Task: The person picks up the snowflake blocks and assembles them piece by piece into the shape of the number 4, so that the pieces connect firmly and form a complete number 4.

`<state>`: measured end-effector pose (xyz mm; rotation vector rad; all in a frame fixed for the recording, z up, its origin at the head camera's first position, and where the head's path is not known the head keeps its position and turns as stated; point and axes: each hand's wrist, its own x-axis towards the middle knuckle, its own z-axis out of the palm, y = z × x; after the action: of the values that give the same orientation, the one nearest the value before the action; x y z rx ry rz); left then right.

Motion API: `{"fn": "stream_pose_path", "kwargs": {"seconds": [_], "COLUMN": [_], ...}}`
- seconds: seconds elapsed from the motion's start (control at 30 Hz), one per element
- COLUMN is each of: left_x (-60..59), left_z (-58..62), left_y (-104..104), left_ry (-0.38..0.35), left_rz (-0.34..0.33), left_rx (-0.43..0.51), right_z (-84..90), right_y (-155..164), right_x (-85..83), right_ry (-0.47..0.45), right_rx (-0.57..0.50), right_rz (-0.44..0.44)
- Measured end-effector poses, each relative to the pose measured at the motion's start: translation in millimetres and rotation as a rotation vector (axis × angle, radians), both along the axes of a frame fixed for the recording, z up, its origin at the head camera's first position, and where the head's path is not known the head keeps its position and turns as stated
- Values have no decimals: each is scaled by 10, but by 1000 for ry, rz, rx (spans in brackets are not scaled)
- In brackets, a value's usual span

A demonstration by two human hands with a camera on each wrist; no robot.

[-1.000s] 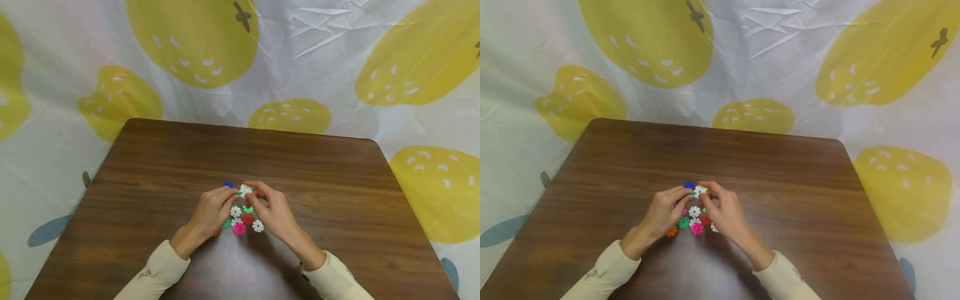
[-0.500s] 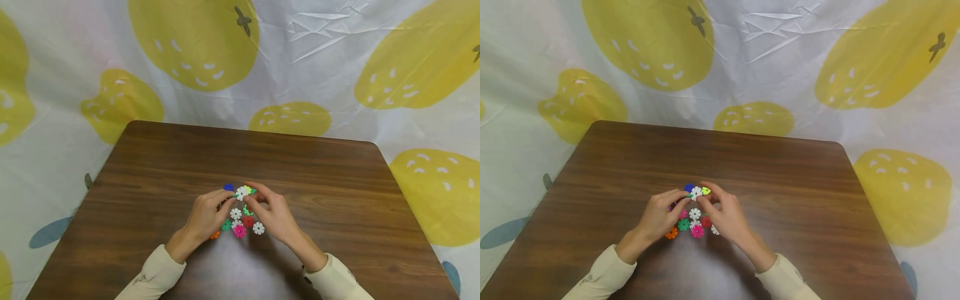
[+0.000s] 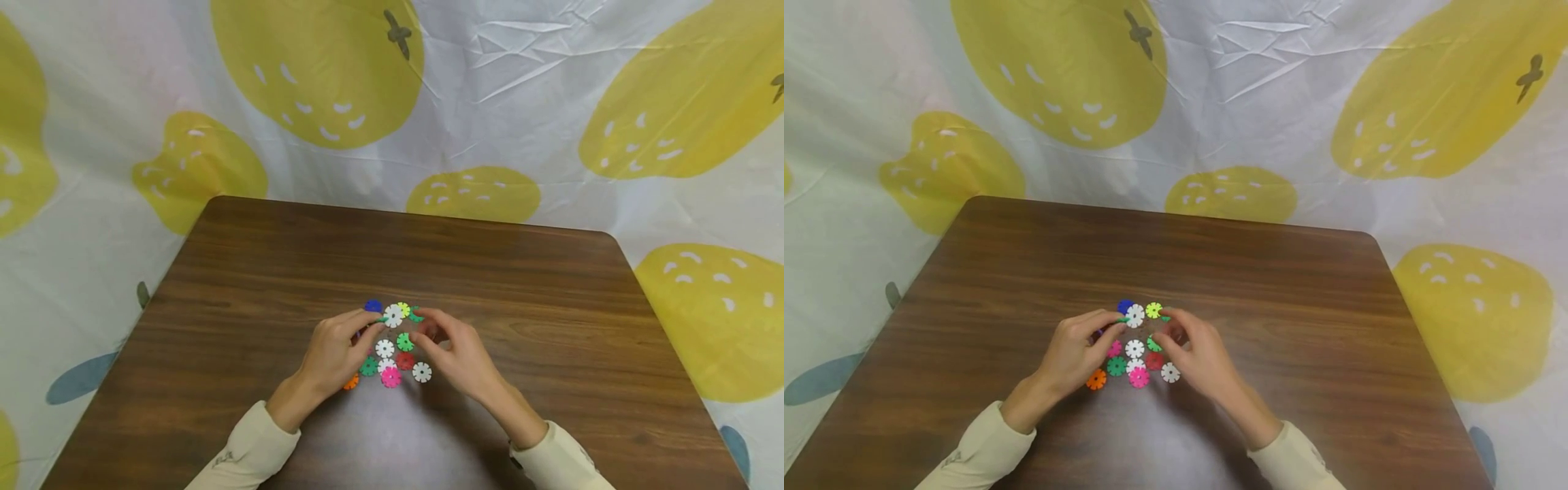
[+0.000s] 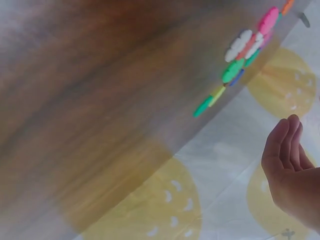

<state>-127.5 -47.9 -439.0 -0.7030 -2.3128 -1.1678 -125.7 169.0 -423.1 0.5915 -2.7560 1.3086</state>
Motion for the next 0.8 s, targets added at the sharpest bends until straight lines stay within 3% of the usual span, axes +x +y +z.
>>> {"fn": "stream_pose_path", "kwargs": {"seconds": [0.8], "left_x": [5], "left_z": [82], "left_y": [10], "left_ry": [-5], "left_rz": [-5], "left_rx": [9], "right_z": [-300], "right_y": [209], "right_x": [92], "right_ry": [-5], "right_rx": [146], "right_rz": [18]}}
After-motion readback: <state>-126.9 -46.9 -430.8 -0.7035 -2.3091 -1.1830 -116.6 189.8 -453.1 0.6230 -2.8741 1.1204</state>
